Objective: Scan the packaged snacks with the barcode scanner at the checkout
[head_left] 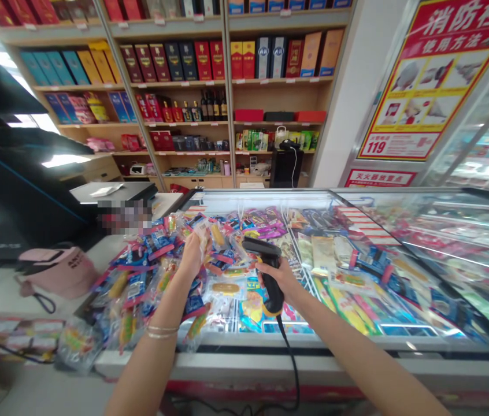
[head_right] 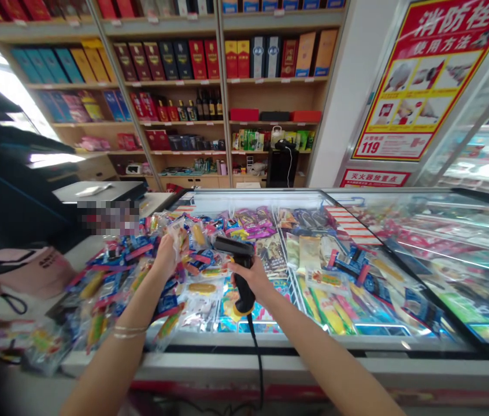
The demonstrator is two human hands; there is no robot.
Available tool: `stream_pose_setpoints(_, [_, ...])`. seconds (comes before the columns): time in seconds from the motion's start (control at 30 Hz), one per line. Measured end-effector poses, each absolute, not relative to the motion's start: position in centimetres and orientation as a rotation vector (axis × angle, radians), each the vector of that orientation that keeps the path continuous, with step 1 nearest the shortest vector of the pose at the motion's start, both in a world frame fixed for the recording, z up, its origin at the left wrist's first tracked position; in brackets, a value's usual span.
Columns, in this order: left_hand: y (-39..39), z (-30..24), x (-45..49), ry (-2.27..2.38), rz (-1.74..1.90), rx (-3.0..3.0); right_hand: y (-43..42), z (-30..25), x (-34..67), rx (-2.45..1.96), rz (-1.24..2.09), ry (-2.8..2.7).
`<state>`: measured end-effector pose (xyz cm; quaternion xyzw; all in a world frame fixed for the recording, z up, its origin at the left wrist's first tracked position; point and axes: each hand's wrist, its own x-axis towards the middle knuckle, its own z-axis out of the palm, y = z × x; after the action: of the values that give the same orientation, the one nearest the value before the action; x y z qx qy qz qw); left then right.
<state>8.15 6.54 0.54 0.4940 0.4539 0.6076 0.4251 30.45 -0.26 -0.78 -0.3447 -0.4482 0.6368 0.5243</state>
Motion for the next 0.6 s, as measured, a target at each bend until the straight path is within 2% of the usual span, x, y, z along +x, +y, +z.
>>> stream_pose_setpoints(0.1, [6.6, -0.2, 8.9, 0.93, 1.382, 1.106, -0.5, -0.3, 30.5, -0.823, 1.467, -1.131])
stream_pose_setpoints(0.27, [7.0, -0.9, 8.4, 0.879, 1.336, 1.043, -0.6, -0.3, 30.5, -0.869, 1.411, -1.22])
stream_pose_setpoints(0.6, [7.0, -1.0, 8.6, 1.006, 1.377, 1.093, -1.1, 0.1, 30.2, -0.883, 1.377, -1.214])
